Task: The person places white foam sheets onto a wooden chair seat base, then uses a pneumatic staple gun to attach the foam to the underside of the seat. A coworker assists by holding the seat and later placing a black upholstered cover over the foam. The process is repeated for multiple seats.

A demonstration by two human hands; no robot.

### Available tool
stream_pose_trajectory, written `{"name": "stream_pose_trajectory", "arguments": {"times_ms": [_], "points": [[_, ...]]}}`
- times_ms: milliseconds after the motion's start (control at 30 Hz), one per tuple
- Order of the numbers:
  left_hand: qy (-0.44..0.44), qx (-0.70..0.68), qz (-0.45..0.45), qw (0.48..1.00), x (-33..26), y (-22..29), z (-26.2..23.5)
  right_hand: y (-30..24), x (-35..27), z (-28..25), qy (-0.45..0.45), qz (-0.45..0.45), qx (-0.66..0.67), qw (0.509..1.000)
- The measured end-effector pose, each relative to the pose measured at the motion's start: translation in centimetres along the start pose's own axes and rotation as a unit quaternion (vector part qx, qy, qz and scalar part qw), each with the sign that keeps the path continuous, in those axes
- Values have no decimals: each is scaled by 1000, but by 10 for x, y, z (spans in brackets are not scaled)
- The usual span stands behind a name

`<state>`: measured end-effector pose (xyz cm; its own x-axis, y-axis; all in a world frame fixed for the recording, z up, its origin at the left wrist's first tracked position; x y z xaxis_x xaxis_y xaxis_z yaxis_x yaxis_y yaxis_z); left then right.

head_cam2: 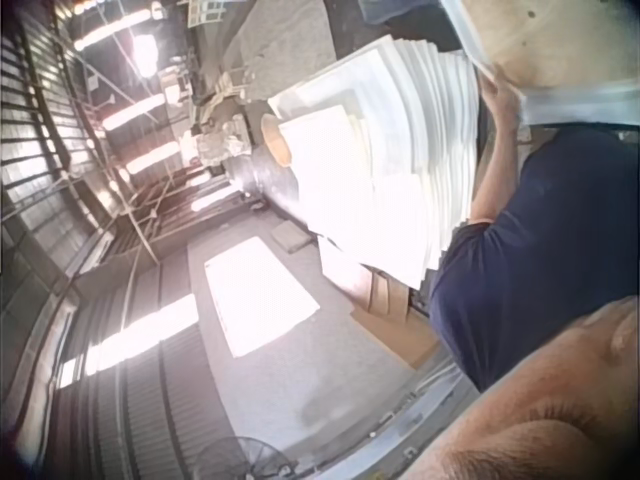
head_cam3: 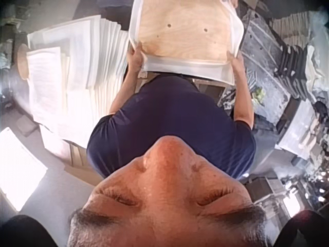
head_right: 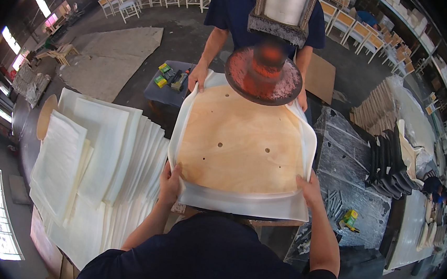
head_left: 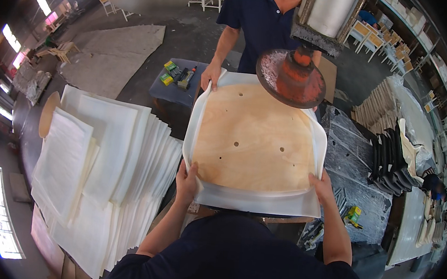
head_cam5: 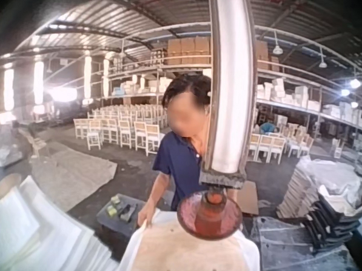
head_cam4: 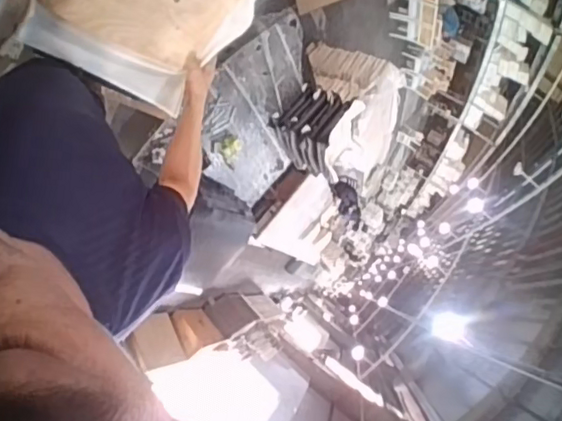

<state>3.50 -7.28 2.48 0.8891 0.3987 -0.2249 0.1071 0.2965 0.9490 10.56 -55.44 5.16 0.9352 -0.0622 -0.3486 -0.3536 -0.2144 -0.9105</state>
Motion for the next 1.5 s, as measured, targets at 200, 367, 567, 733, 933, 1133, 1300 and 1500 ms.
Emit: {"name": "stream_pose_trajectory", "arguments": {"times_ms": [200, 367, 567, 733, 933, 1133, 1300, 1500], "points": [[20, 255, 64, 964, 1, -12, -4, -8, 1, 4, 16, 18, -30, 999], [29, 416, 106, 903, -1, -12, 1, -15, 4, -1, 25, 10, -136, 990], [-10, 540, 167, 825, -10, 4, 9, -30, 5, -7, 15, 10, -345, 938], [-62, 572, 244, 781, -11, 5, 5, -16, 6, -16, 45, 39, -382, 922], [-104, 605, 208, 762, -5, 13, -2, -16, 4, -16, 20, 92, -380, 920], [-68, 383, 35, 921, 49, 24, -54, -16, 10, -20, 47, 47, -477, 877], [-4, 122, -136, 983, 98, 40, -70, -9, 48, -47, 193, 126, -103, 968], [-68, 144, -223, 962, 98, 39, -75, 36, 75, -61, 40, 181, 148, 971]]}}
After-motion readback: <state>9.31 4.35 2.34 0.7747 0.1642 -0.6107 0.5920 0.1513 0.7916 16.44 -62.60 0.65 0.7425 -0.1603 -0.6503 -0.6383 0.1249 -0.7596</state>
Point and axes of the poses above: each hand's wrist, its own x-axis towards the middle knuckle, its own z-axis out of the palm, y = z × x, the point moved 1 cm from there along x, towards the middle knuckle, and after that the axes turned 6 degrees about -x, right-handed, at the moved point
